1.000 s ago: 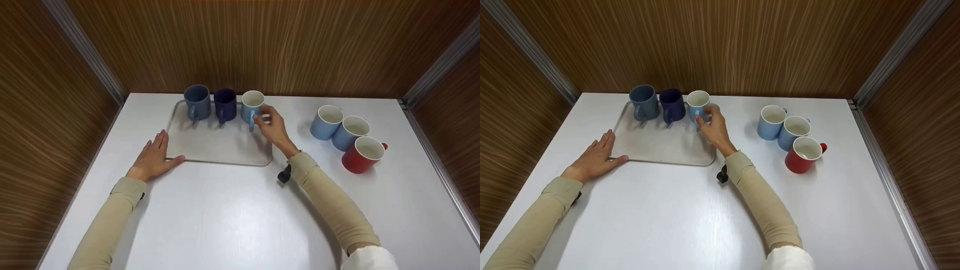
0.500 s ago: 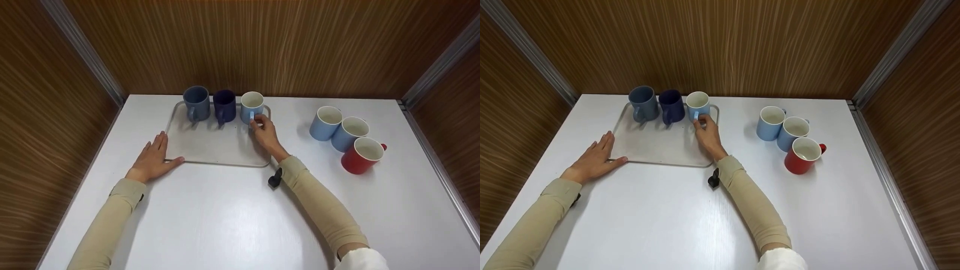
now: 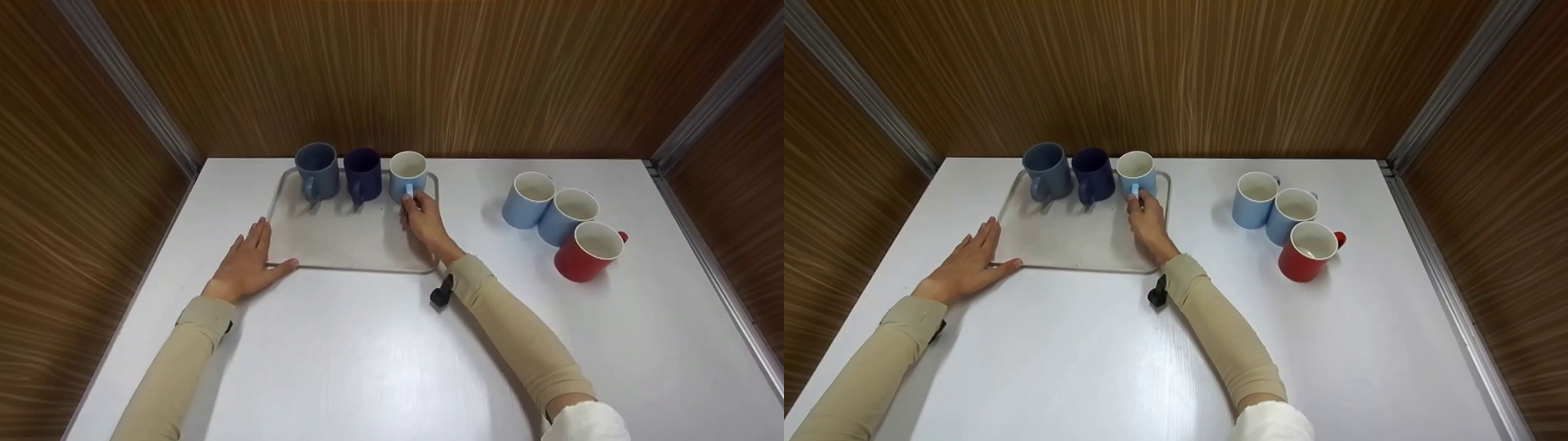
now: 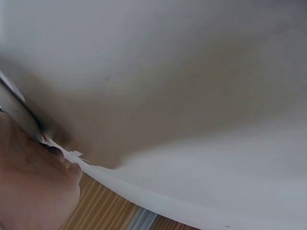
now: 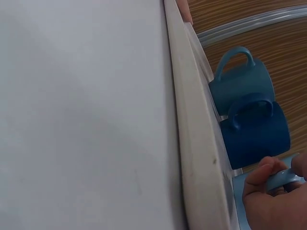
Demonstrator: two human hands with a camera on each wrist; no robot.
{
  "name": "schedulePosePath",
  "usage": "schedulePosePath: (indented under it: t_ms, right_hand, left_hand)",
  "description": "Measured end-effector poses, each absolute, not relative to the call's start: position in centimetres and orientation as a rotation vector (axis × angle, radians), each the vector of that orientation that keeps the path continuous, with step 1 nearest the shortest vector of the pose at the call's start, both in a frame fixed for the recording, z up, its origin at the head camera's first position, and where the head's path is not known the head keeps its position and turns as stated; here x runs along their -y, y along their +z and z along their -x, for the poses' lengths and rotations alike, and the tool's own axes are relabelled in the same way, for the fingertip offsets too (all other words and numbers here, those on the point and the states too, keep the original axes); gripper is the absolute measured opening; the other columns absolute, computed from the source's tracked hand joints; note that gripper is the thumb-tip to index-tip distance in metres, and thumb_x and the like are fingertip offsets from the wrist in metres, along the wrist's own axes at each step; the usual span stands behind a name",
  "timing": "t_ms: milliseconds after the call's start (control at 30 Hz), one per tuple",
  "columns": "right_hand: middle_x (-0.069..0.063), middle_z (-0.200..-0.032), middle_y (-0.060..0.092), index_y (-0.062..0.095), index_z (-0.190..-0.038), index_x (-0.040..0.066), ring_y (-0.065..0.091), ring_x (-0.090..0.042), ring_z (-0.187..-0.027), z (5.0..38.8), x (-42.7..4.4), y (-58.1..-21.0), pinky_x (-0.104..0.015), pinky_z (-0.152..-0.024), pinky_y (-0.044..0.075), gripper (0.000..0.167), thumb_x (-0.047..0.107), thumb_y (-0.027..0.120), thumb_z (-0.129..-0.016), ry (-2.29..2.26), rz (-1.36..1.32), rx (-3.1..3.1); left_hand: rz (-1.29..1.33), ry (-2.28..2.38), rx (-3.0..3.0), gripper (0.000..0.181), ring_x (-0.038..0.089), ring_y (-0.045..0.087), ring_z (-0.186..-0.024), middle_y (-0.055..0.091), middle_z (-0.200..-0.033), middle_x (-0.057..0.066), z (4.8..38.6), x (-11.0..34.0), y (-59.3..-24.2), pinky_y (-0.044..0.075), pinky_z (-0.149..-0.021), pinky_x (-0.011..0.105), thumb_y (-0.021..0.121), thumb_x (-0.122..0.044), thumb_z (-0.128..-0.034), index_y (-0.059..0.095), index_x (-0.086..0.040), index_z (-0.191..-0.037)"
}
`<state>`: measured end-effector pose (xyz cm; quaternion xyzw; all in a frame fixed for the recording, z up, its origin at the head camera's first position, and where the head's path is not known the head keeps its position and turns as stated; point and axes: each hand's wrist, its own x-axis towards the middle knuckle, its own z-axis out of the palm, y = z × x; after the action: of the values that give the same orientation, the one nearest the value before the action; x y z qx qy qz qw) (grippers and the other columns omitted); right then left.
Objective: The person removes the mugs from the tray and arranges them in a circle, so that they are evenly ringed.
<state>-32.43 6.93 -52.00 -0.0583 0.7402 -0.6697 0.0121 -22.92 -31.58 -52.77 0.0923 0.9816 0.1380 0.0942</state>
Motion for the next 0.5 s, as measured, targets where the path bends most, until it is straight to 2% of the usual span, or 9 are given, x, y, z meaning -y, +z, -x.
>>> schedulePosePath:
  t_ms: [133,333,500]
  right_hand:
    - [-0.017,-0.087,0.058,0.059,-0.100,-0.002,0.053,-0.018,-0.071,32.3,-7.0,-51.9,-0.022,-0.058,0.044,0.029,0.020,0.047,-0.116,-2.072,0.135,-2.292]
    - [-0.003,-0.083,0.055,0.060,-0.106,-0.004,0.051,-0.011,-0.068,32.4,-7.5,-51.9,-0.022,-0.057,0.043,0.033,0.023,0.046,-0.117,-1.992,0.077,-2.365]
    - [-0.005,-0.087,0.056,0.059,-0.112,-0.008,0.054,-0.014,-0.071,32.2,-8.2,-51.7,-0.022,-0.058,0.045,0.037,0.025,0.045,-0.117,-1.969,0.110,-2.381]
  left_hand:
    - [-0.280,0.409,-2.914,0.119,0.043,0.001,-0.166,-0.003,-0.178,0.025,23.0,31.6,-52.9,0.003,-0.135,0.059,0.043,-0.081,-0.0997,0.002,0.006,-0.168]
    - [-0.280,0.410,-2.909,0.119,0.043,0.000,-0.166,-0.003,-0.178,0.025,23.1,31.7,-52.9,0.003,-0.135,0.059,0.043,-0.081,-0.0997,0.001,0.006,-0.168]
    - [-0.278,0.402,-2.913,0.119,0.043,0.000,-0.166,-0.003,-0.178,0.025,23.2,31.8,-52.9,0.003,-0.135,0.059,0.042,-0.082,-0.0998,0.001,0.007,-0.168]
